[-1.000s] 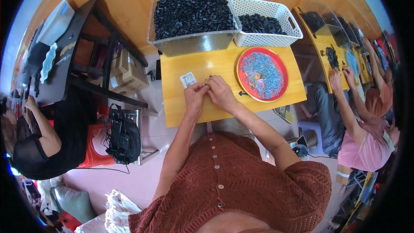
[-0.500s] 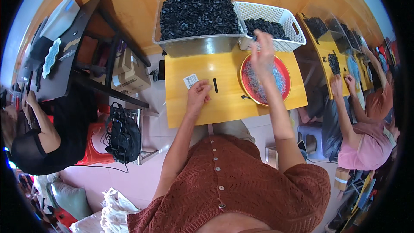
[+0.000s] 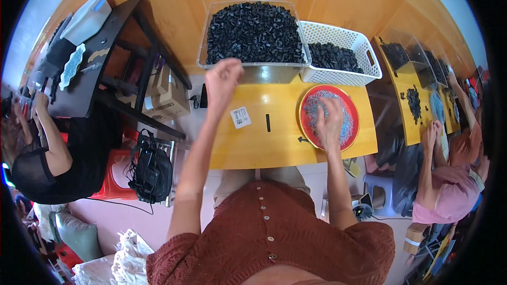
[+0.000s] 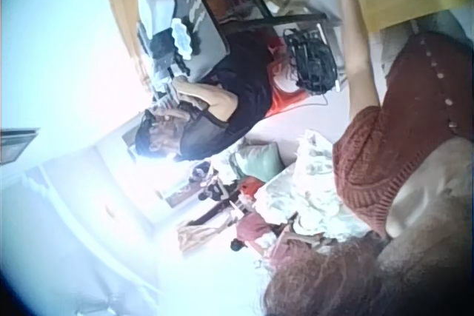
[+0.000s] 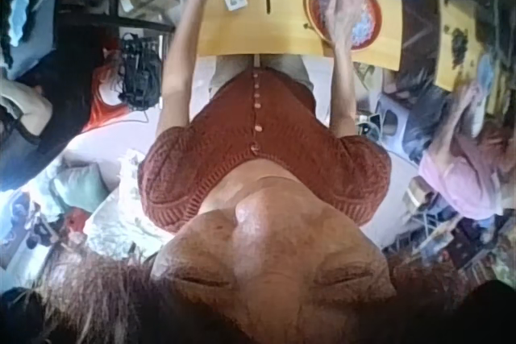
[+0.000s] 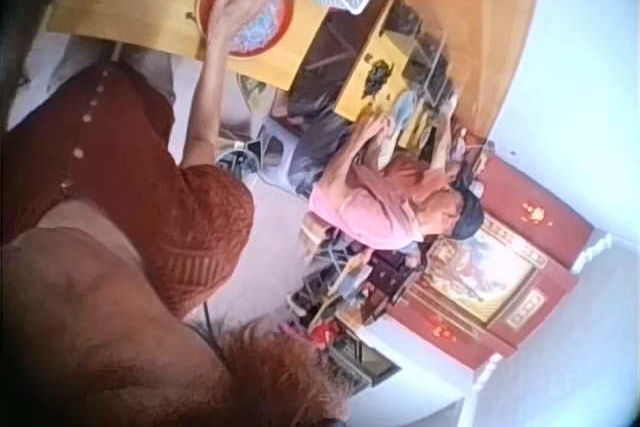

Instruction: The person repeatedly picks up black plastic components from a bin and attaches small pieces to them by hand at the table.

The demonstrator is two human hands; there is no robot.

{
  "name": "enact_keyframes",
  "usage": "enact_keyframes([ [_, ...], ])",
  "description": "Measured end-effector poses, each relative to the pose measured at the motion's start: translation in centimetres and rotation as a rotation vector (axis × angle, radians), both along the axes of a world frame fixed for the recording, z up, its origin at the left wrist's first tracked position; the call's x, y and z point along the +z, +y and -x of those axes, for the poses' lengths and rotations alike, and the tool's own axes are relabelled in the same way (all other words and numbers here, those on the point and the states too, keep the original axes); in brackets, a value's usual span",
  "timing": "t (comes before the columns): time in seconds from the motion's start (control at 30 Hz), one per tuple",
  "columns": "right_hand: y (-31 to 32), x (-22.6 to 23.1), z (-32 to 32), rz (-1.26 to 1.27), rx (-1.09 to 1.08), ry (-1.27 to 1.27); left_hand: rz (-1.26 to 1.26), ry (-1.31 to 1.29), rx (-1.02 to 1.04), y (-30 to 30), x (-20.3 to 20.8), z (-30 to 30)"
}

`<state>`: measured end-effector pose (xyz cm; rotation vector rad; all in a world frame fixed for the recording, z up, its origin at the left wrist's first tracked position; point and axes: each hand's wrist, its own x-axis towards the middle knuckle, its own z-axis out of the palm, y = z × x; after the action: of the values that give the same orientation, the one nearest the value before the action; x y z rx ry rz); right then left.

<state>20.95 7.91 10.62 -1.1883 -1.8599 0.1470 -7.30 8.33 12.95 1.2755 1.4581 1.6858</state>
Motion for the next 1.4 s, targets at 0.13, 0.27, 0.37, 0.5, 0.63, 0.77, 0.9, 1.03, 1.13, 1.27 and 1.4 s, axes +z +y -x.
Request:
enact_keyframes([
  [0.13,-2.0,-2.1,-1.4,0.149,-0.02,0.026,0.103,0.435,0.08,7.4,1.8,3.4],
  [0.27,-2.7,-2.6,-2.1,0.177,-0.048,0.084,0.375,0.881,-0.011,11.8,1.9,3.6],
  [0.37,-3.1,-2.6,-2.5,0.19,-0.06,0.118,0.526,0.931,-0.092,13.1,1.5,2.5],
  [0.5,-3.4,-3.0,-2.9,0.218,-0.065,0.136,0.503,0.909,-0.181,13.5,1.5,2.4],
  [0.63,-3.7,-3.0,-2.9,0.227,-0.076,0.128,0.525,0.936,-0.117,13.3,2.5,2.4],
  [0.77,-4.1,-2.9,-2.6,0.221,-0.071,0.152,0.424,0.915,0.007,14.2,2.3,2.1],
  [0.9,-4.4,-3.2,-2.8,0.22,-0.063,0.153,0.469,0.981,0.087,15.1,1.9,0.2],
  [1.03,-4.3,-3.6,-3.3,0.25,-0.082,0.175,0.521,1.118,0.208,15.8,0.7,-1.0],
  [1.13,-4.0,-3.6,-4.1,0.248,-0.113,0.151,0.5,1.157,0.203,16.3,0.6,-0.6],
  [1.27,-3.6,-3.8,-4.9,0.3,-0.136,0.125,0.316,1.033,0.203,14.9,1.6,-0.1],
  [1.4,-3.6,-4.0,-4.5,0.309,-0.091,0.032,0.092,0.785,0.096,12.9,2.9,1.3],
])
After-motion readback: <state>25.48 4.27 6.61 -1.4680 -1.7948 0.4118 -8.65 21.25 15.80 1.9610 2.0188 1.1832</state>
